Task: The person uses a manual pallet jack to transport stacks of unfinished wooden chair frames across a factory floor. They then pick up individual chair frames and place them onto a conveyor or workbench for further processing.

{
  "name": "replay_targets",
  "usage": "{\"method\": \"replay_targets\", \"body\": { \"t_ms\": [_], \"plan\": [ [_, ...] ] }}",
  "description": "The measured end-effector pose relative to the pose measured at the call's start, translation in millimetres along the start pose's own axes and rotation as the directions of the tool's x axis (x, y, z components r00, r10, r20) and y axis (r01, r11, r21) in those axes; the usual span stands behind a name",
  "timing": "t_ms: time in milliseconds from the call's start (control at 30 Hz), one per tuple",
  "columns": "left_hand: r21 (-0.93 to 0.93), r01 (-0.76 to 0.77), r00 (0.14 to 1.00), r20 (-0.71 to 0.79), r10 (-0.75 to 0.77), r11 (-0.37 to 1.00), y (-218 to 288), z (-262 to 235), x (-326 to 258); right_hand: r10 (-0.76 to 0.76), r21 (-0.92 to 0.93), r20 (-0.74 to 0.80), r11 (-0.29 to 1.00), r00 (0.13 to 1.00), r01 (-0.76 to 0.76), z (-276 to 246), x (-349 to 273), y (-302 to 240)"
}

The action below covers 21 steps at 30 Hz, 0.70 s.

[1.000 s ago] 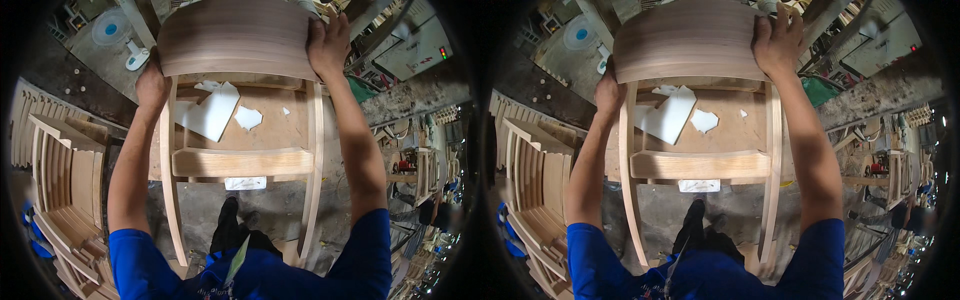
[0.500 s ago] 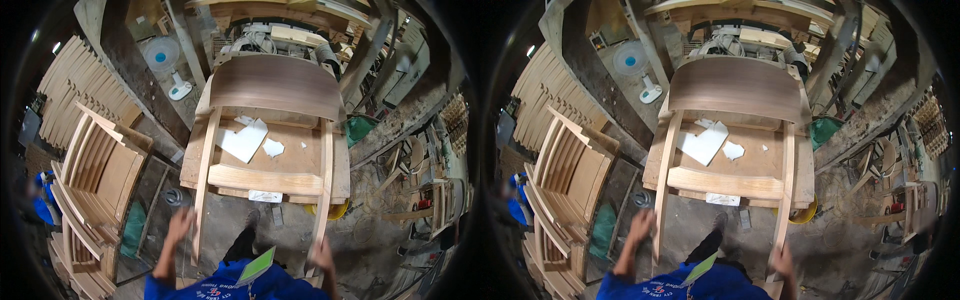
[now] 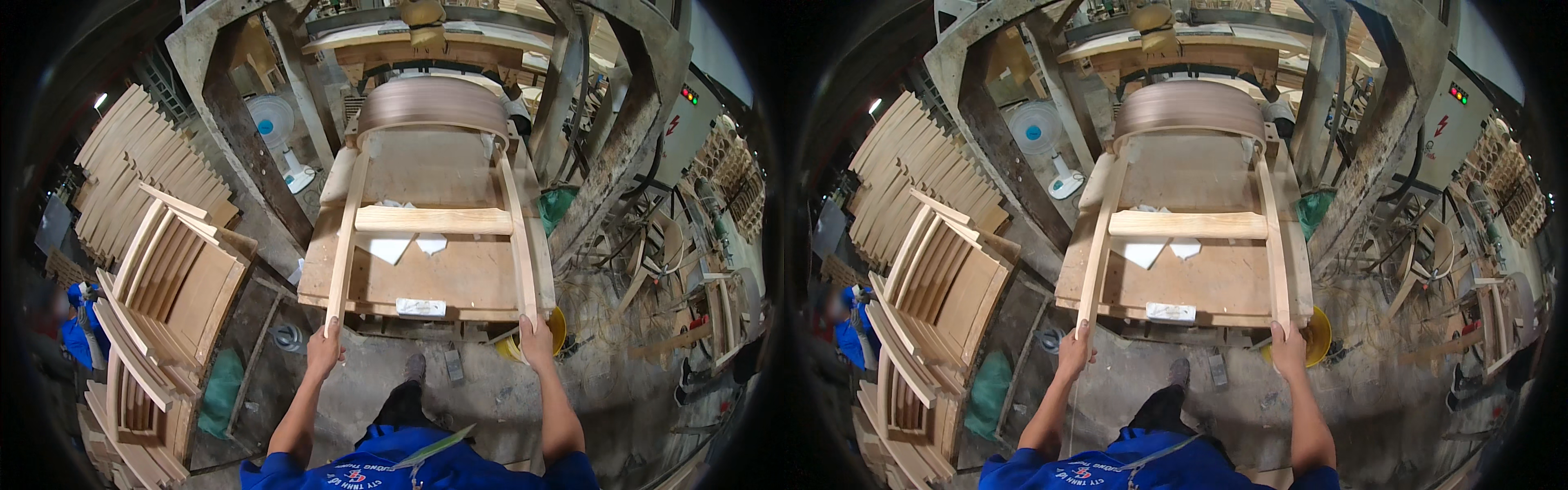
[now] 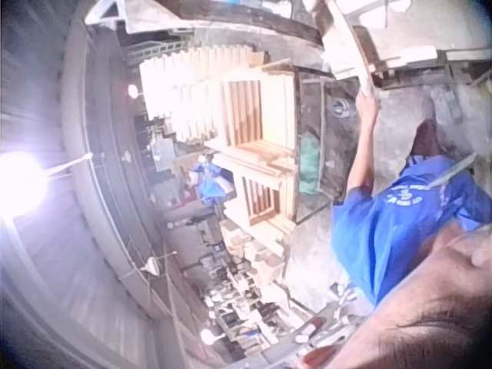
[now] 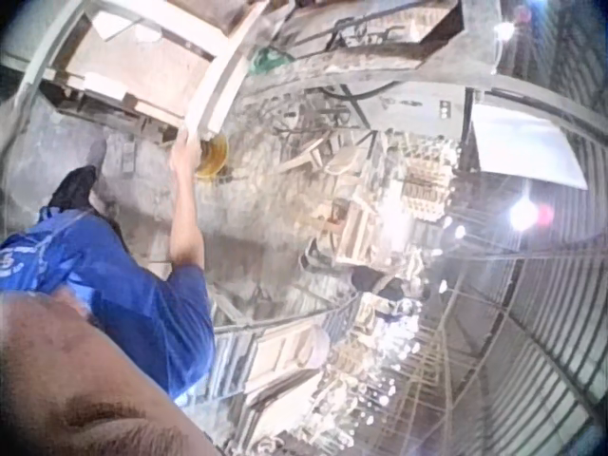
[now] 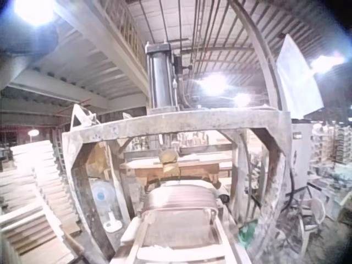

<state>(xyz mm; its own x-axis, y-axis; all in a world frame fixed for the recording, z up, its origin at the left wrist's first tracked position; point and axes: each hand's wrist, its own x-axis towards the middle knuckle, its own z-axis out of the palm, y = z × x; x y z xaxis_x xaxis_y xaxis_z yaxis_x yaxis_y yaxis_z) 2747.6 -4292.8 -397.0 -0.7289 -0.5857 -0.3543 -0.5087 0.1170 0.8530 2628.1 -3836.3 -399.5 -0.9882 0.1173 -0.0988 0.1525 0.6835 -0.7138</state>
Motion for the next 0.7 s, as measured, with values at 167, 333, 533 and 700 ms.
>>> {"method": "replay_targets", "body": {
  "t_ms": [167,333,533,700],
  "plan": [
    [-0.011,-0.002,1.0,-0.02,0.002,1.0,17,-1,39,0.096,-0.006,0.034,0.995,0.995,-0.096,11,27,-35],
    [0.0,0.038,0.997,0.068,-0.038,0.999,43,6,90,0.103,0.073,0.005,0.992,0.995,-0.103,26,67,-32],
    [-0.035,0.034,0.995,0.091,-0.031,0.999,68,5,151,0.131,0.012,0.042,0.991,0.99,-0.132,41,114,-72],
    [-0.123,0.065,0.985,0.169,-0.043,0.99,82,25,161,0.116,-0.037,-0.017,0.993,0.993,-0.117,44,133,-54]
  ]
}}
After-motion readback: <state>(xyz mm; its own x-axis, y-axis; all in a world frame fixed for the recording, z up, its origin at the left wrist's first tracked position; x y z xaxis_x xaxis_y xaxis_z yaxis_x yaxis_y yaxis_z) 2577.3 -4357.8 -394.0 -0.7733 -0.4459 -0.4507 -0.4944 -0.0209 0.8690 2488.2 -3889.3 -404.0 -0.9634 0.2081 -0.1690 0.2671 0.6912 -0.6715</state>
